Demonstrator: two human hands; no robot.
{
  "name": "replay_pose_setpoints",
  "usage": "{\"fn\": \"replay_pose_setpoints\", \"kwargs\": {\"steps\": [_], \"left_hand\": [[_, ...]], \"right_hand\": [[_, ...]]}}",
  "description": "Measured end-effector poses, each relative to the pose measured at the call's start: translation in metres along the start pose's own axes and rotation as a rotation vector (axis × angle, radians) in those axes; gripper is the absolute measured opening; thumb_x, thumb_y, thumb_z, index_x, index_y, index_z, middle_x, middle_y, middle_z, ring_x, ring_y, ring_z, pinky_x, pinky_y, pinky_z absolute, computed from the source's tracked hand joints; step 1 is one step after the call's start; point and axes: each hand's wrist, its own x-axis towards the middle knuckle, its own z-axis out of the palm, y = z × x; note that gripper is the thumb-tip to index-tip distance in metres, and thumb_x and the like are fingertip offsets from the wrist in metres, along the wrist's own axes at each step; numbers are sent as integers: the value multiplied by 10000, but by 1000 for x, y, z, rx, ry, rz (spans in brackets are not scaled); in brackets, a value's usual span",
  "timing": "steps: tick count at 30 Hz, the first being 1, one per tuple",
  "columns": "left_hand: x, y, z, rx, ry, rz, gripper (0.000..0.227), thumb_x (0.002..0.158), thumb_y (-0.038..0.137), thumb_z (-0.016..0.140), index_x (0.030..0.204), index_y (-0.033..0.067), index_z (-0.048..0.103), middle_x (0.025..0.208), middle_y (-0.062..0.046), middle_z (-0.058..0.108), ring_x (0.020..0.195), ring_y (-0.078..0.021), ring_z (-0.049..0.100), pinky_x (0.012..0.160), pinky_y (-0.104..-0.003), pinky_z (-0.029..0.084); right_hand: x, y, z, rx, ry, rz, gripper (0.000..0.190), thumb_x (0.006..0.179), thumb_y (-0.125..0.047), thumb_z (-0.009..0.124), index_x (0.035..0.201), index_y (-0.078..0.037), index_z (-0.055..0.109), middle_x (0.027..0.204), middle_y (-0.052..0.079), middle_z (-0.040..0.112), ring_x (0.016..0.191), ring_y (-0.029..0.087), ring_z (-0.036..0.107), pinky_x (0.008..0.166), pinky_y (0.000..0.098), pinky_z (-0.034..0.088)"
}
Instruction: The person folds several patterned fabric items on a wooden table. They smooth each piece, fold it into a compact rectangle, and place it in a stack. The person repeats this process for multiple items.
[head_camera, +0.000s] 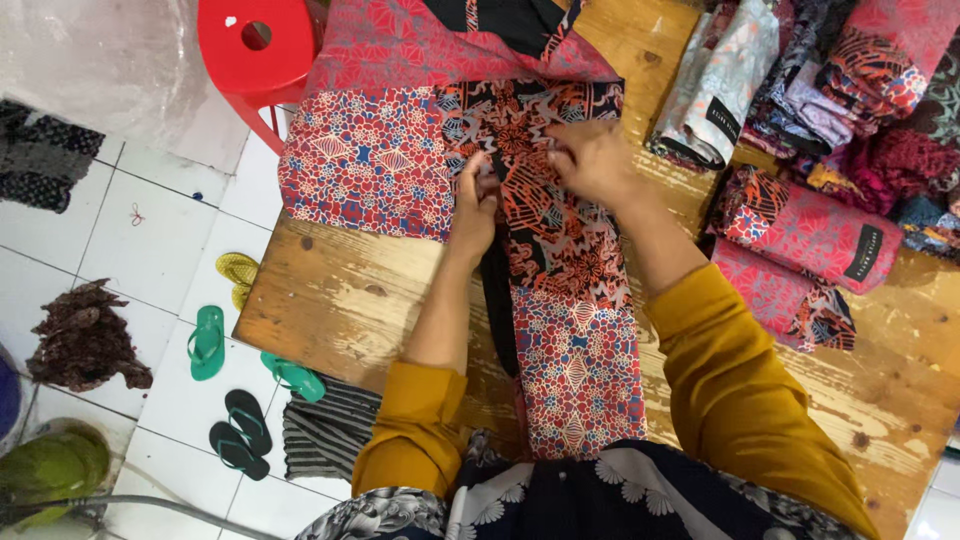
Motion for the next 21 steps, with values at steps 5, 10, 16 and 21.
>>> {"fn": "replay_pose_setpoints", "kwargs": {"steps": [5, 10, 16, 21], "left_hand": [[-12, -33, 19, -222, 300, 76, 519, 1001, -21, 654, 1378, 147, 340, 1217, -162, 604, 1082, -244, 648, 875, -348, 584], [-3, -58, 28, 151, 290, 174, 206, 975, 85, 711, 1176, 80, 668, 1090, -104, 755, 966, -195, 736, 823, -310, 614], [4, -72, 30, 652, 91, 124, 299, 1014, 171, 702, 1283, 67, 781, 1172, -207, 741, 1085, -299, 770, 961, -340, 559], [4, -66, 19, -73, 30, -191, 379, 1078, 311, 612, 1301, 25, 722, 1214, -81, 743, 1116, -163, 667, 961, -296, 493]], "right_hand": [[8, -43, 1, -134, -196, -4, 487, 828, -183, 621, 1308, -125, 688, 1105, 191, 735, 1026, 375, 681, 929, 531, 476], [13, -53, -16, 231, -480, 494, 213, 1039, -177, 501, 1128, -152, 692, 1108, 108, 740, 755, 333, 770, 687, 431, 617], [-11, -34, 6, 644, 62, 468, 107, 1025, -109, 595, 1079, -142, 681, 1105, 12, 744, 889, 160, 767, 725, 328, 605], [-11, -32, 38, 388, -108, 269, 149, 1046, -171, 662, 1181, -159, 722, 1110, 91, 793, 919, 255, 771, 854, 366, 619]]}}
